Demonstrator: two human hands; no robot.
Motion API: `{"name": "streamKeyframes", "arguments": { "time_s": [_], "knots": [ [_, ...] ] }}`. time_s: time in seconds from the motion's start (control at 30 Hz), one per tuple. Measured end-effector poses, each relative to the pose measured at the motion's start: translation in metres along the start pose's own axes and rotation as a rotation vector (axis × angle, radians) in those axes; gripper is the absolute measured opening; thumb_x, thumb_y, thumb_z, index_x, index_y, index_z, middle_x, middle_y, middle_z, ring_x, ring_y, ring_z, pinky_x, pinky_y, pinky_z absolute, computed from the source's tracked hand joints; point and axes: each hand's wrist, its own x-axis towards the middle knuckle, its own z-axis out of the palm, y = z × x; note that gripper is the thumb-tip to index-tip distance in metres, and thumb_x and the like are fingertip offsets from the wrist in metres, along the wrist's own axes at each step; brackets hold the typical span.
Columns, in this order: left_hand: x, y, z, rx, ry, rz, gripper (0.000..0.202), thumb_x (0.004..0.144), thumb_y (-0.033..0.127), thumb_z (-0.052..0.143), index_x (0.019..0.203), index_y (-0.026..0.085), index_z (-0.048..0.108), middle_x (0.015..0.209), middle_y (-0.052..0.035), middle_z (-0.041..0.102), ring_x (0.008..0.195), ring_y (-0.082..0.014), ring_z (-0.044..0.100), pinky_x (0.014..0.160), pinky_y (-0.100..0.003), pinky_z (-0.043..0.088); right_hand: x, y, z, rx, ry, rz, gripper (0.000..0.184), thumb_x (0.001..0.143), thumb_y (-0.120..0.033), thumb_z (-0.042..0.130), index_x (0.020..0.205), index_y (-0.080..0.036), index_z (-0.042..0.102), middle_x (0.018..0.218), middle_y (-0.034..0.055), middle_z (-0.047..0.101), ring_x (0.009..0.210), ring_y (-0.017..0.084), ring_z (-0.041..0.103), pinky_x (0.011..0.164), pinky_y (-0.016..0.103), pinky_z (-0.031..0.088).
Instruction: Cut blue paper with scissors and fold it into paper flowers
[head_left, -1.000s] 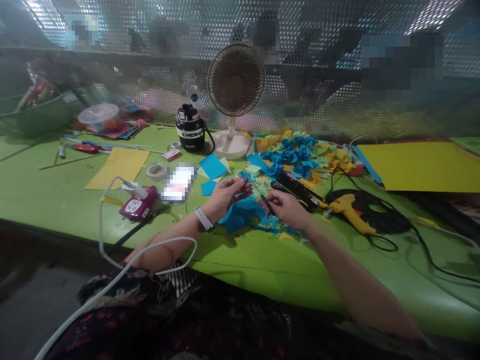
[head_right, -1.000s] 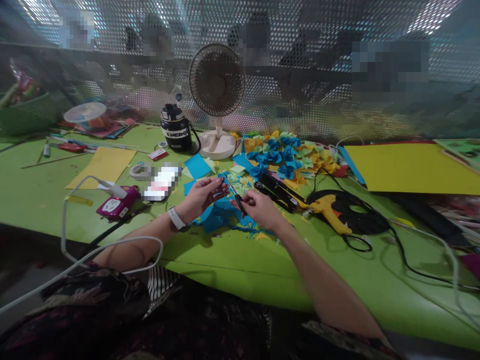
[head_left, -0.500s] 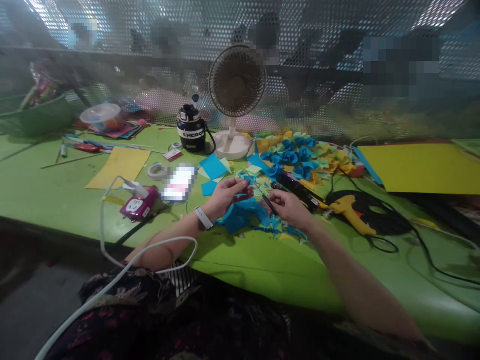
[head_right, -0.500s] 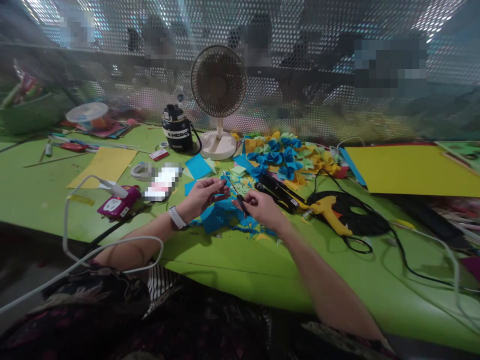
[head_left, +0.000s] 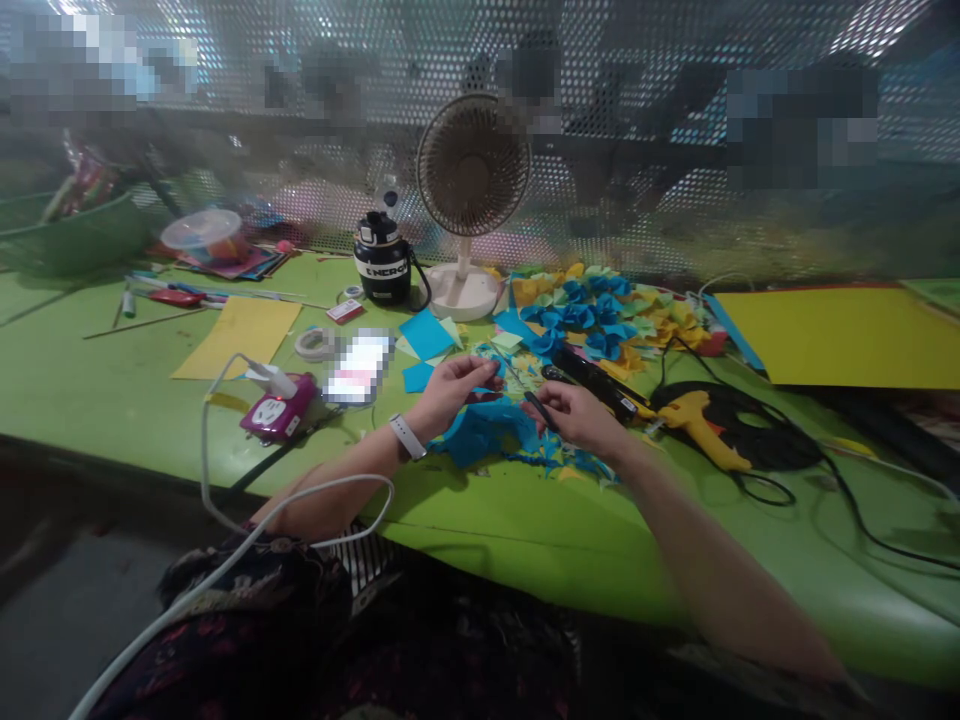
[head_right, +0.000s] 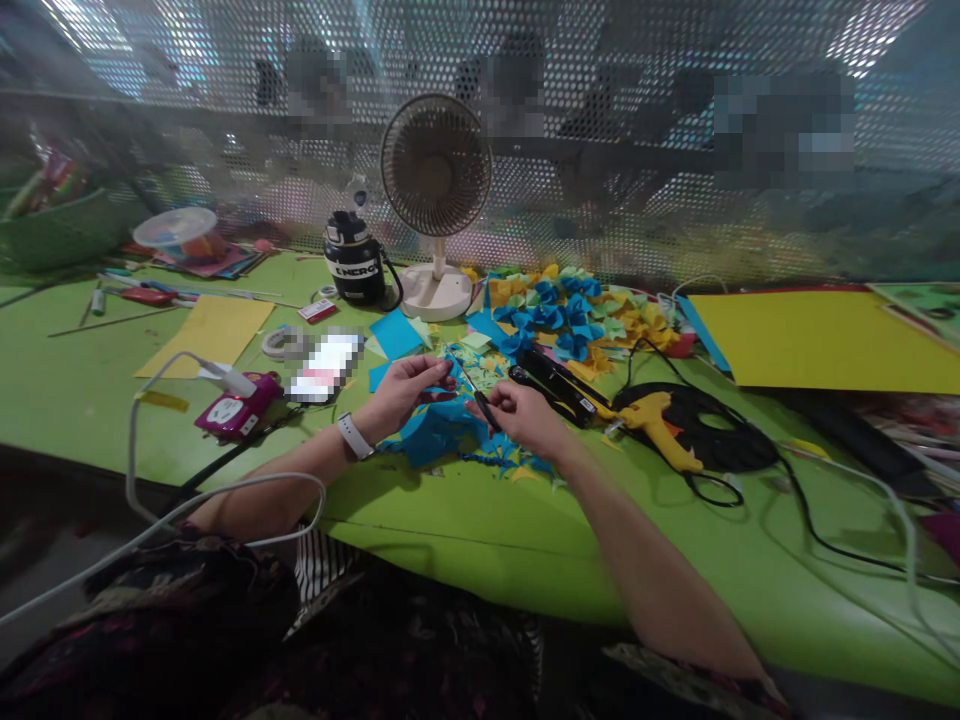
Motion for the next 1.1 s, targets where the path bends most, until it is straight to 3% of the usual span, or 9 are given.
{"name": "streamKeyframes", "arguments": {
  "time_s": [0.27, 0.73, 1.1],
  "knots": [
    [-0.0031, 0.0012, 0.0028, -0.018, -0.008, -0.007, 0.042, 0.061, 0.041, 0.089, 0.081, 0.012, 0.068, 0.072, -0.0029, 0.069, 0.073, -0.0147, 0.066, 0.076, -0.033, 0.056, -0.0021, -0.0043, -0.0007, 0.063, -0.092, 0.002, 0.053, 0.065, -0.069, 0.072, 0.071, -0.021, 0.050, 0.062, 0.0001, 0.062, 0.050, 0.011, 0.045, 0.047, 0.026, 0.033],
    [-0.0053, 0.0025, 0.0063, -0.040, 0.016, -0.008, 0.037, 0.063, 0.038, 0.089, 0.079, 0.012, 0.067, 0.072, -0.0033, 0.069, 0.073, -0.0142, 0.066, 0.075, -0.032, 0.056, -0.0022, -0.0057, 0.0010, 0.059, -0.089, -0.004, 0.055, 0.064, -0.071, 0.071, 0.070, -0.022, 0.046, 0.061, -0.0024, 0.060, 0.050, 0.010, 0.043, 0.047, 0.025, 0.034],
    [-0.0057, 0.0001, 0.0056, -0.054, -0.005, -0.014, 0.045, 0.057, 0.043, 0.091, 0.079, 0.012, 0.066, 0.074, -0.0037, 0.070, 0.074, -0.0148, 0.066, 0.073, -0.030, 0.054, -0.0009, 0.0000, 0.0025, 0.036, -0.043, -0.035, 0.053, 0.067, -0.071, 0.069, 0.069, -0.022, 0.048, 0.061, -0.0013, 0.062, 0.050, 0.011, 0.045, 0.048, 0.027, 0.032]
  ]
}}
